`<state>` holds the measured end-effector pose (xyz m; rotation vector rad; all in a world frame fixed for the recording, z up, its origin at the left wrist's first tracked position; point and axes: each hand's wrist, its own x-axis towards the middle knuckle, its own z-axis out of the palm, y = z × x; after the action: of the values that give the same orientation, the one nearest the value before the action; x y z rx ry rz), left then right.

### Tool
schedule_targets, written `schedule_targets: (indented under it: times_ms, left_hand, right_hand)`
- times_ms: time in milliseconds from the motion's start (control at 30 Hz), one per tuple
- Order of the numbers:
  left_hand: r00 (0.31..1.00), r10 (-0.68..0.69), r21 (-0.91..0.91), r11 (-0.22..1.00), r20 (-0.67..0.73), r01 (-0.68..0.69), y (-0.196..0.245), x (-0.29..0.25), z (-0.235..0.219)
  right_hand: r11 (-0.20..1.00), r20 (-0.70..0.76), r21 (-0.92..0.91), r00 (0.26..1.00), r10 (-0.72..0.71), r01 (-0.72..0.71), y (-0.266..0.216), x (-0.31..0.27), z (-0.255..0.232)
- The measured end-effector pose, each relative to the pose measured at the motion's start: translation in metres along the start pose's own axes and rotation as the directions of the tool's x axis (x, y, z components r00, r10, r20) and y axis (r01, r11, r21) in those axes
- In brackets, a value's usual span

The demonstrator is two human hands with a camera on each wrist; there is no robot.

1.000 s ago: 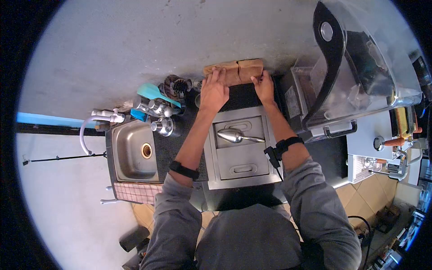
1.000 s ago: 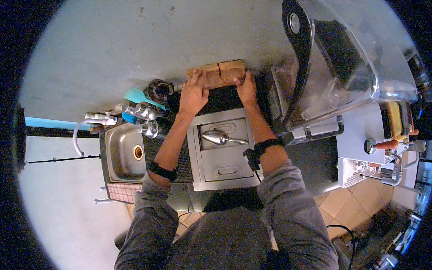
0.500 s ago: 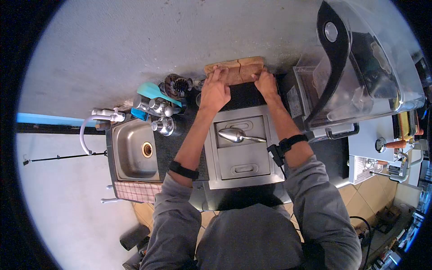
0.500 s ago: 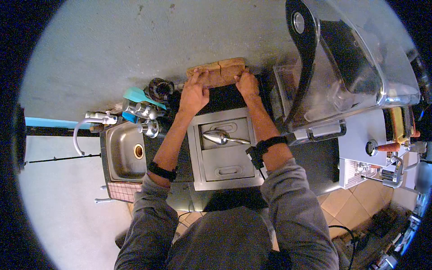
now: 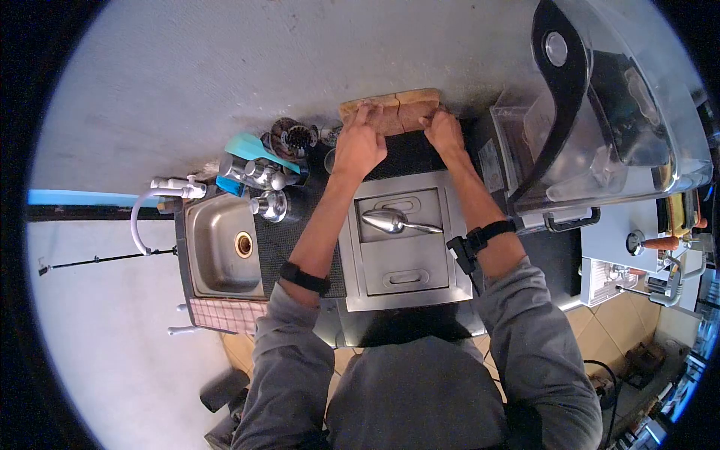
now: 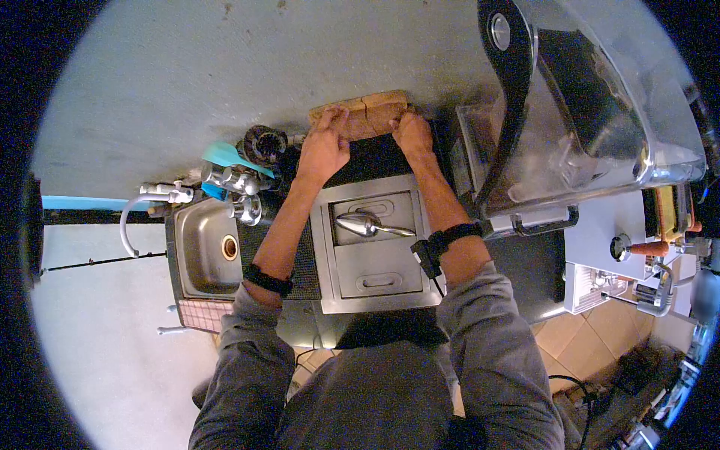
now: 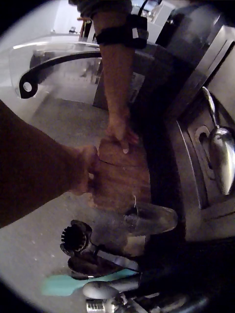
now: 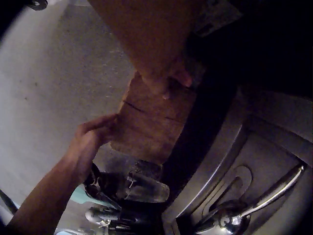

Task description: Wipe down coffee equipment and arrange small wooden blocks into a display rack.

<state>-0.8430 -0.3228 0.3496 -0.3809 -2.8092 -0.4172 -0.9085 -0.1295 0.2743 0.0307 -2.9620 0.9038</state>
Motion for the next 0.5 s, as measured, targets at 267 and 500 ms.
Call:
schedule_targets:
  times_ms: [267, 500]
  left_hand:
    - [0.997, -0.037, 0.018, 0.999, 0.063, 0.036, 0.006, 0.001, -0.006]
    - [0.996, -0.028, 0.013, 1.000, 0.089, 0.027, 0.000, -0.001, -0.006]
  right_hand:
    - [0.990, -0.075, 0.138, 0.996, 0.037, -0.027, 0.005, -0.002, 0.015]
    - [0.994, -0.058, 0.107, 0.998, 0.010, -0.004, 0.011, 0.000, 0.019]
